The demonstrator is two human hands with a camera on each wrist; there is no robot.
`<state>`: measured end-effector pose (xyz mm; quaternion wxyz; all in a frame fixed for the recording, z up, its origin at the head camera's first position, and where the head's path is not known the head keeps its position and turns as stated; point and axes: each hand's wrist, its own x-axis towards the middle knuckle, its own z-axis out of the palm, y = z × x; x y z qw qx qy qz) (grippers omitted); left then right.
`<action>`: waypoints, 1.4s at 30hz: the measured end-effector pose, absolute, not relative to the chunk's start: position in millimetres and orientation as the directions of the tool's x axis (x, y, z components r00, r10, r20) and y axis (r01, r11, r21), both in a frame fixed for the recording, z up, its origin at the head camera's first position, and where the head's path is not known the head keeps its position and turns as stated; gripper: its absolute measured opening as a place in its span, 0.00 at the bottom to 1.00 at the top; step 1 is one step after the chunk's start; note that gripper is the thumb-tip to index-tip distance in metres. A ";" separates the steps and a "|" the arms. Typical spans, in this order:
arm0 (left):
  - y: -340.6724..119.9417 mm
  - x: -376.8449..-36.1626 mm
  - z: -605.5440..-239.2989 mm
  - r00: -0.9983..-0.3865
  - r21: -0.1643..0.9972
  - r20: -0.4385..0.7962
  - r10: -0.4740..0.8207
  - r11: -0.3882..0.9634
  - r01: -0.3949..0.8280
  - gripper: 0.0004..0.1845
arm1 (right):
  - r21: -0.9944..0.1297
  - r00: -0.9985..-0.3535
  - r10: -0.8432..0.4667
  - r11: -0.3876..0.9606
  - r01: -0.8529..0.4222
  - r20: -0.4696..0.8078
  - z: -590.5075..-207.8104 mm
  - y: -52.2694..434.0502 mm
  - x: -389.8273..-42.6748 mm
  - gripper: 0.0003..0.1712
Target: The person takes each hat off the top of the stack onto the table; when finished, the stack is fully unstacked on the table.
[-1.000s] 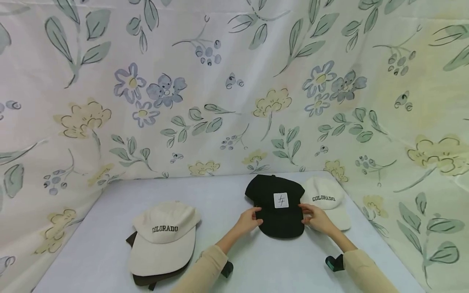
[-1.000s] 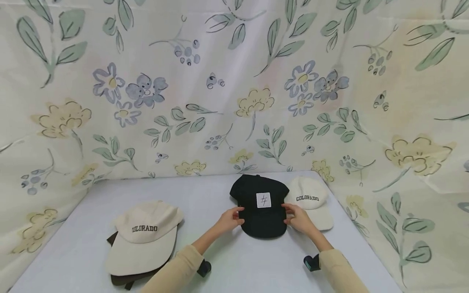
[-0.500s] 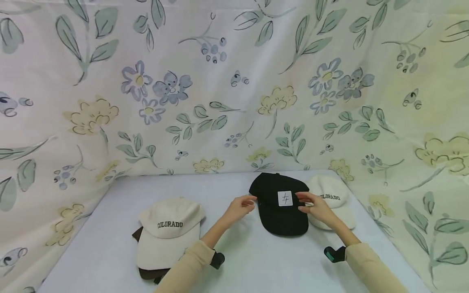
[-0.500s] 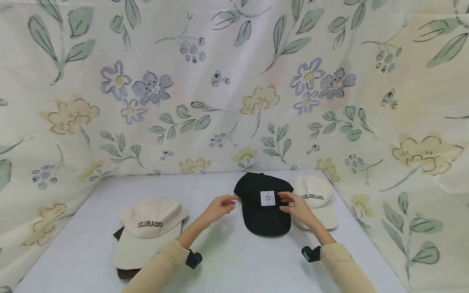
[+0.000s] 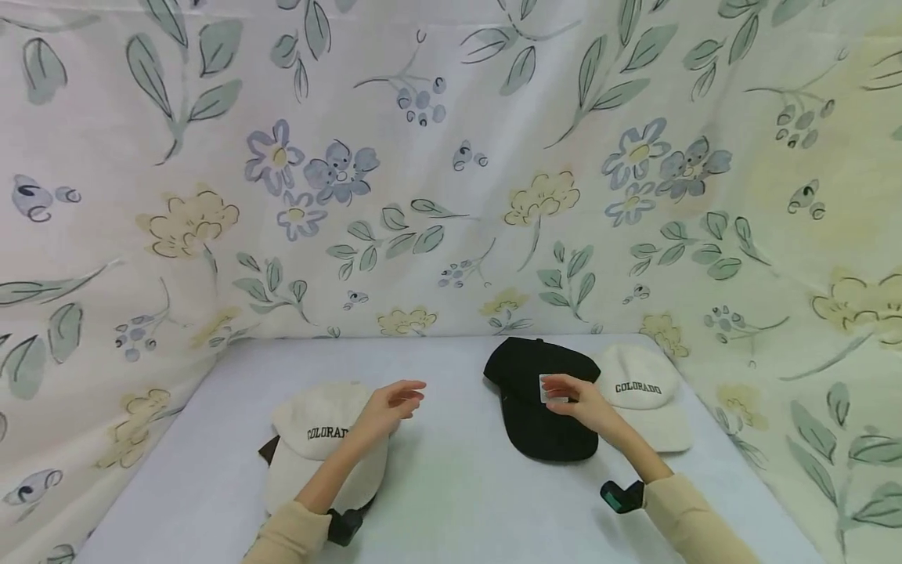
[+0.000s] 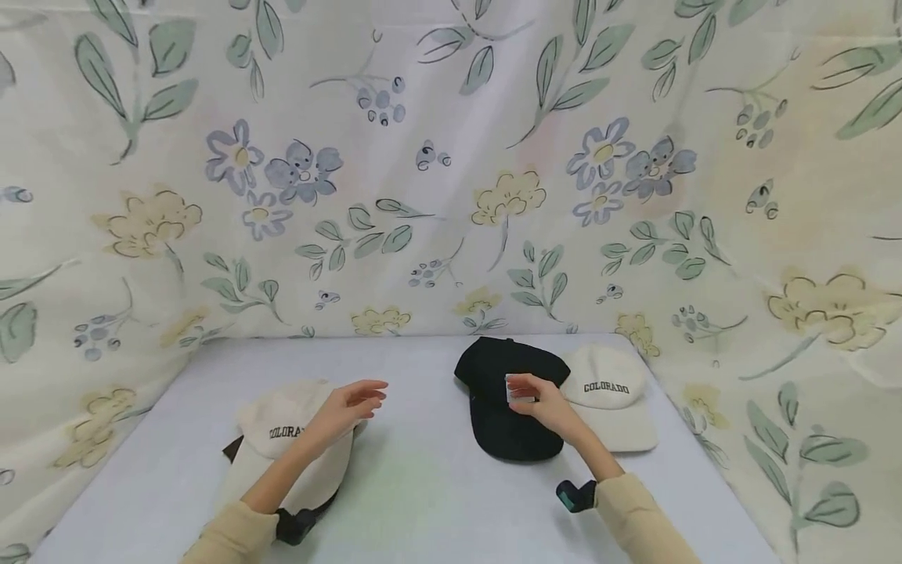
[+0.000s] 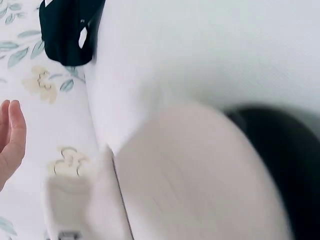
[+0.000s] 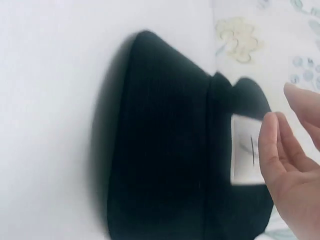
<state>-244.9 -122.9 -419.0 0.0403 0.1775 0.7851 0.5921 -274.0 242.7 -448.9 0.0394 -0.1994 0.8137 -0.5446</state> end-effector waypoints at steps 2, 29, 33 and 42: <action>-136.7 -238.7 -419.0 -0.943 0.940 0.132 0.305 0.263 0.216 0.17 | -0.909 -0.907 -0.395 0.308 -0.281 0.146 -449.4 230.0 -275.1 0.27; -284.7 -168.5 -439.2 -1.000 0.949 0.025 -0.004 0.316 0.022 0.21 | -0.908 -0.671 -0.729 0.178 -0.378 0.137 -469.2 62.5 -276.5 0.23; -297.7 -162.8 -445.3 -0.999 0.950 0.023 -0.027 0.312 0.013 0.21 | -0.916 -0.650 -0.750 0.166 -0.365 0.123 -475.5 46.1 -272.1 0.22; -310.9 -154.0 -456.6 -0.996 0.932 -0.027 -0.088 0.359 -0.057 0.20 | -0.925 -0.631 -0.770 0.167 -0.343 0.095 -492.7 29.0 -262.3 0.21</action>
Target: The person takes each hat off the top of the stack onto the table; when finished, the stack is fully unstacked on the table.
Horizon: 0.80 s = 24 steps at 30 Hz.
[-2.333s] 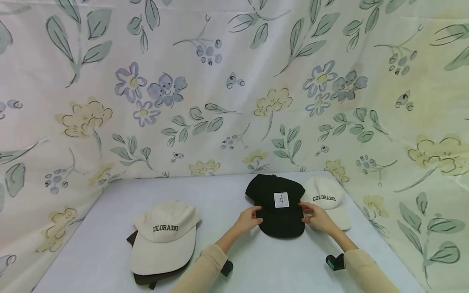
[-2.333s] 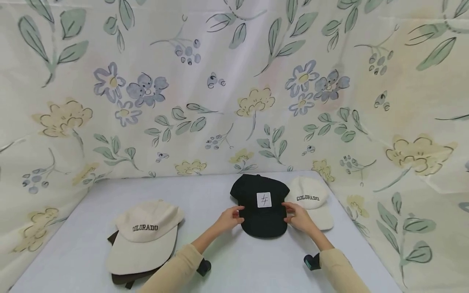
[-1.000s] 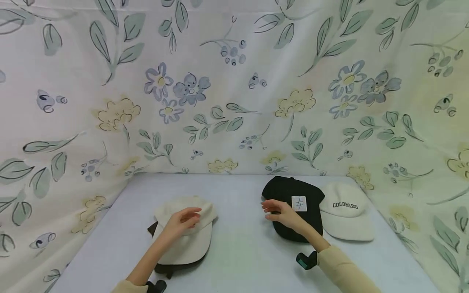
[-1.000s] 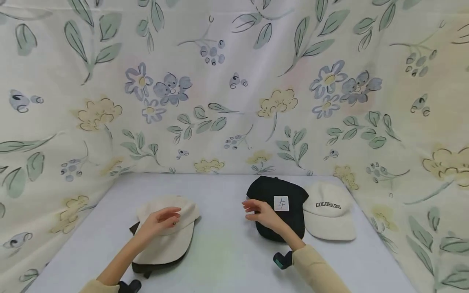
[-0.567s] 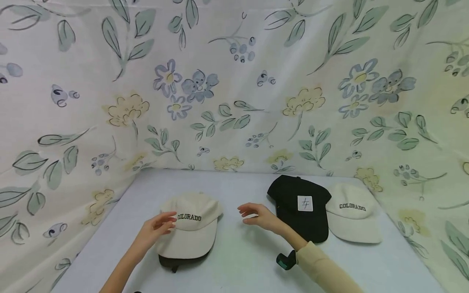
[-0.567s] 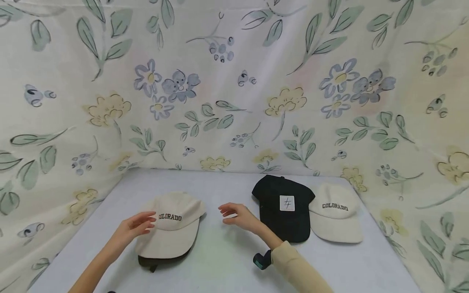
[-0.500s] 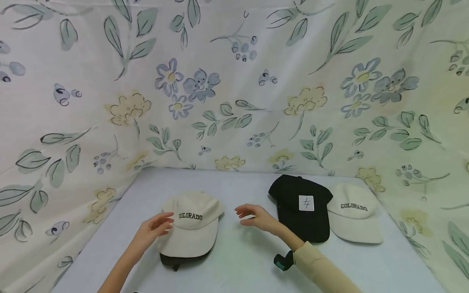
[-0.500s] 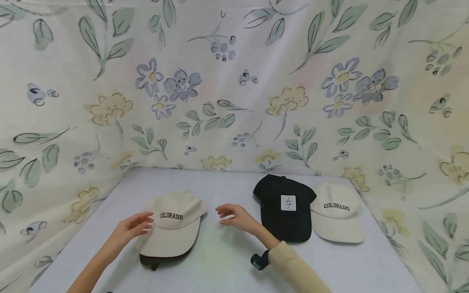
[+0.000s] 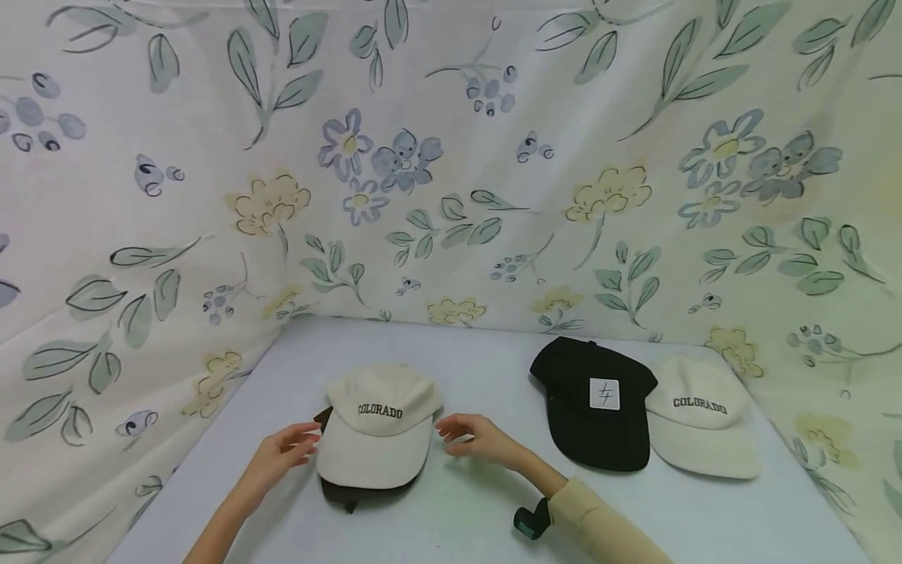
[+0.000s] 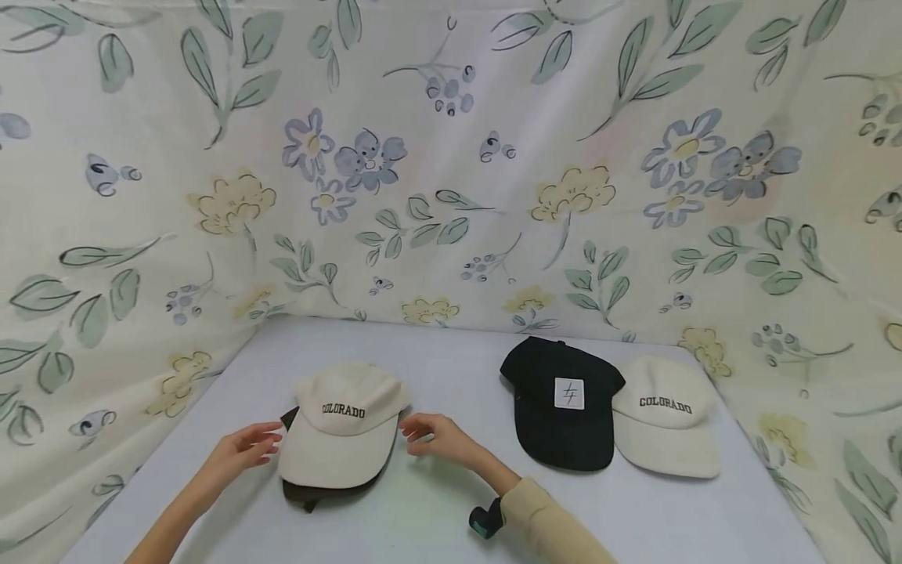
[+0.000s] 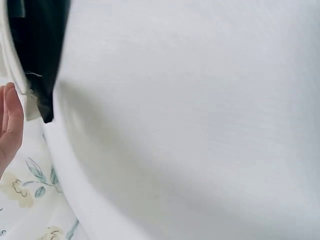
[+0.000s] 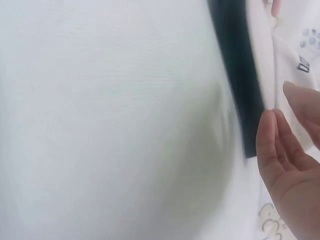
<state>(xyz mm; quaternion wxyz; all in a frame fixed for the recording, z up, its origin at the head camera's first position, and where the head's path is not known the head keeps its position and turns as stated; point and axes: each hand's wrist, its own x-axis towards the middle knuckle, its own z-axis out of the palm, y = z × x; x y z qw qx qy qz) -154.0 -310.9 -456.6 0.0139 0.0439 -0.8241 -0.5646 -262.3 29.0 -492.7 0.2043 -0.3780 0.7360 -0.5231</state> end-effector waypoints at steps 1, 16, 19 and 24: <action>-311.4 -154.0 -458.0 -0.996 0.929 -0.031 -0.088 0.365 -0.061 0.19 | -0.928 -0.628 -0.774 0.166 -0.334 0.087 -493.8 28.1 -261.1 0.21; -312.3 -160.7 -478.3 -0.999 0.923 -0.032 0.017 0.384 -0.023 0.20 | -0.931 -0.620 -0.780 0.163 -0.326 0.080 -502.8 9.7 -254.7 0.20; -311.3 -160.7 -478.3 -0.998 0.932 -0.012 0.057 0.362 0.010 0.21 | -0.930 -0.628 -0.771 0.150 -0.336 0.103 -502.8 5.1 -252.5 0.20; -310.1 -159.5 -475.8 -0.999 0.921 -0.015 0.048 0.389 0.005 0.21 | -0.930 -0.675 -0.731 0.174 -0.325 0.099 -500.1 -3.4 -247.6 0.21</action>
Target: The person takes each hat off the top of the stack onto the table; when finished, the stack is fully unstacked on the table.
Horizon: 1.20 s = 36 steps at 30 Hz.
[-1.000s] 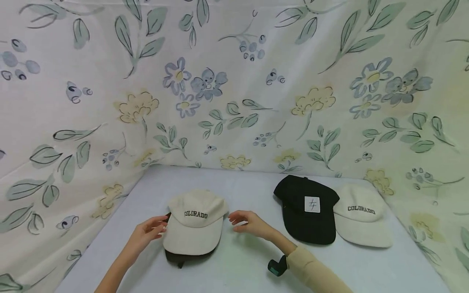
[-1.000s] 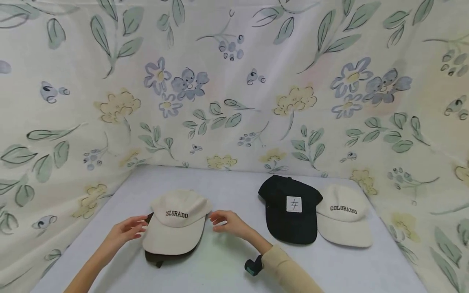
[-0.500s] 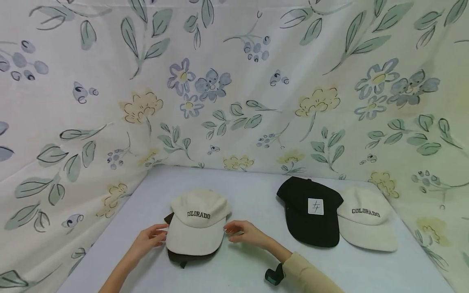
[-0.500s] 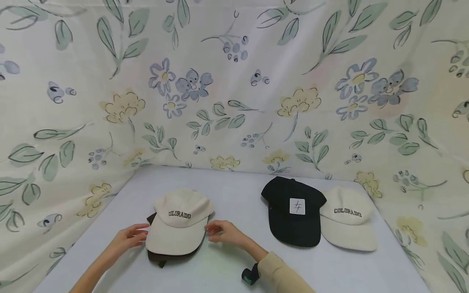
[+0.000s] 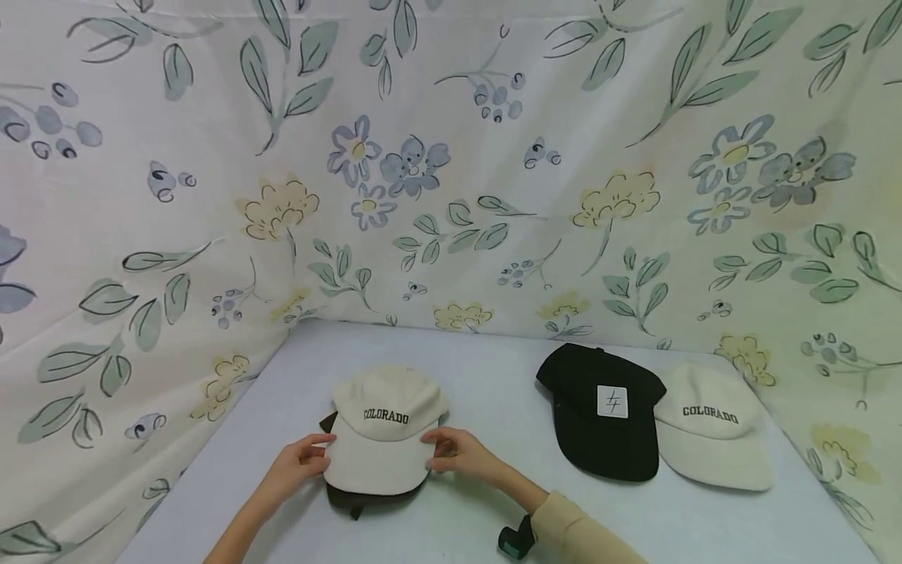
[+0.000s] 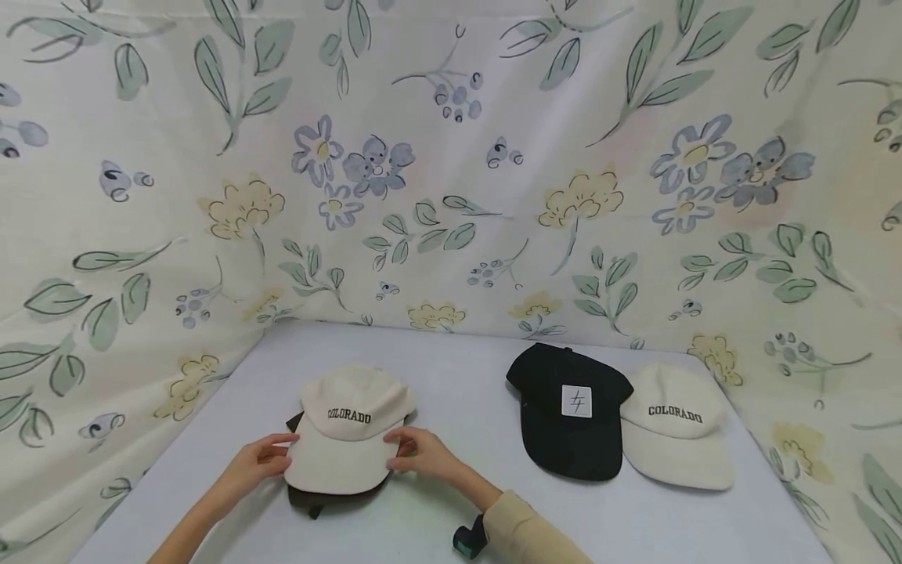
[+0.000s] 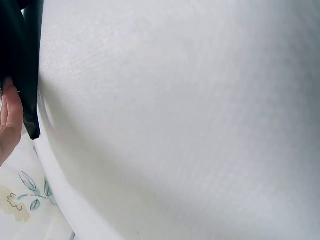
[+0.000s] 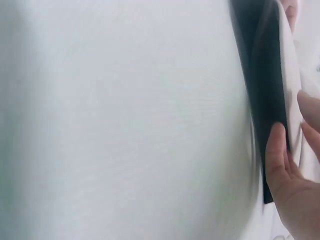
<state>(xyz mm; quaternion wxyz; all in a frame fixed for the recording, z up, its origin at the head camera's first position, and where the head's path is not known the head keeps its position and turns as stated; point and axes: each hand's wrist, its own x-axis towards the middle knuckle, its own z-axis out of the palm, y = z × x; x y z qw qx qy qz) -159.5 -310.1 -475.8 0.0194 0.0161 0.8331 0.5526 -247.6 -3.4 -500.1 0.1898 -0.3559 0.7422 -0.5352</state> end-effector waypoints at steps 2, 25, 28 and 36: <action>-308.7 -158.9 -474.4 -1.000 0.910 -0.014 0.019 0.415 -0.005 0.21 | -0.926 -0.701 -0.706 0.195 -0.324 0.097 -499.4 -5.5 -245.5 0.22; -282.7 -164.1 -437.7 -0.983 0.834 0.179 -0.036 0.535 0.132 0.20 | -0.913 -0.751 -0.622 0.138 -0.385 0.223 -458.1 11.2 -250.6 0.27; -278.3 -167.0 -437.4 -0.970 0.825 0.245 -0.014 0.527 0.201 0.20 | -0.911 -0.758 -0.609 0.136 -0.389 0.233 -441.8 17.4 -244.6 0.26; -253.6 -183.7 -428.8 -0.969 0.847 0.247 0.010 0.484 0.220 0.20 | -0.926 -0.807 -0.547 0.141 -0.351 0.222 -432.0 40.1 -249.3 0.26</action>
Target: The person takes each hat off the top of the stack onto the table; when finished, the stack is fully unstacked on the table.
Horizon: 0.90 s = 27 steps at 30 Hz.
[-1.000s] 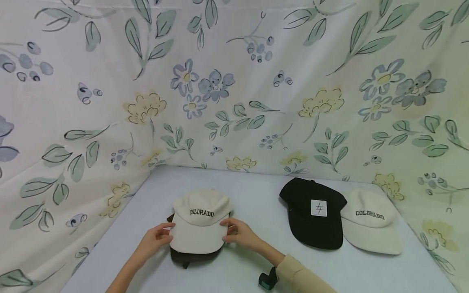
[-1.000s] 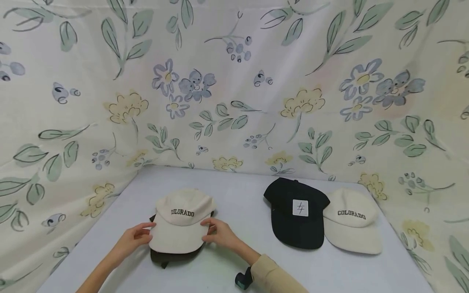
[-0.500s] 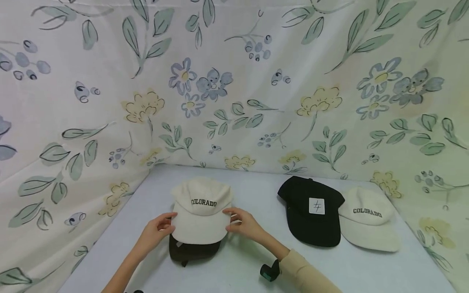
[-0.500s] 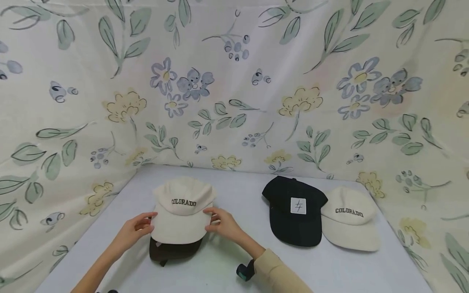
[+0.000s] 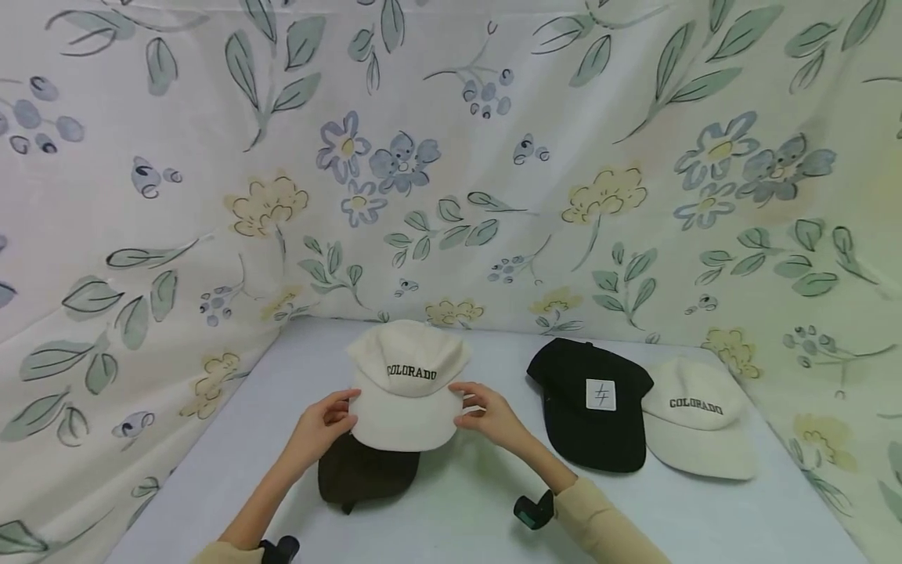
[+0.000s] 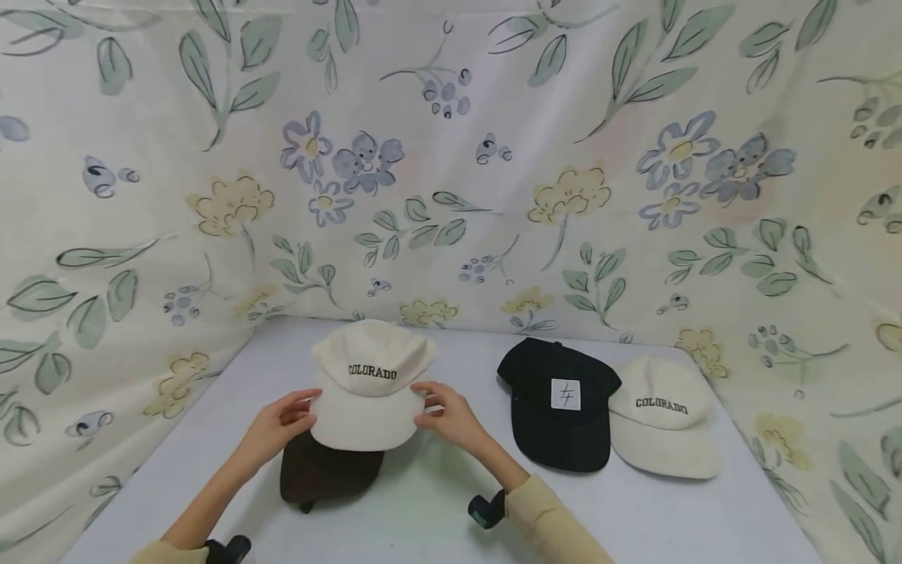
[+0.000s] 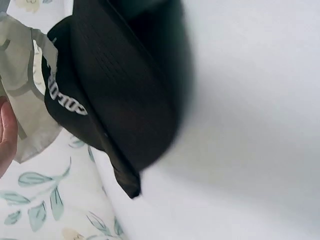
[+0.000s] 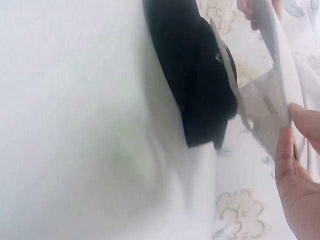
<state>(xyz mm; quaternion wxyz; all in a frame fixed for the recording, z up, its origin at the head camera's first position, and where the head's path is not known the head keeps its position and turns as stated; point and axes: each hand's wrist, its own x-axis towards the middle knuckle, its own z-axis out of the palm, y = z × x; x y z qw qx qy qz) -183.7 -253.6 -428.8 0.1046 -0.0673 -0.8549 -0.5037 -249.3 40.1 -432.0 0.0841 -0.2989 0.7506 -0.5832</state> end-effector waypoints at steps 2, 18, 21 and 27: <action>-242.8 -191.3 -427.0 -0.977 0.862 0.211 0.023 0.466 0.197 0.21 | -0.924 -0.821 -0.523 0.145 -0.353 0.231 -439.4 51.1 -255.7 0.27; -158.8 -238.8 -429.4 -0.966 0.849 0.236 0.107 0.461 0.259 0.20 | -0.892 -0.894 -0.398 0.299 -0.339 0.207 -435.2 135.0 -260.2 0.27; -146.2 -243.2 -434.8 -0.963 0.852 0.240 0.120 0.450 0.268 0.20 | -0.885 -0.901 -0.382 0.320 -0.339 0.207 -445.6 148.2 -264.2 0.27; -129.7 -245.1 -443.7 -0.953 0.833 0.263 0.148 0.463 0.302 0.19 | -0.884 -0.915 -0.353 0.340 -0.322 0.198 -456.5 164.5 -267.7 0.27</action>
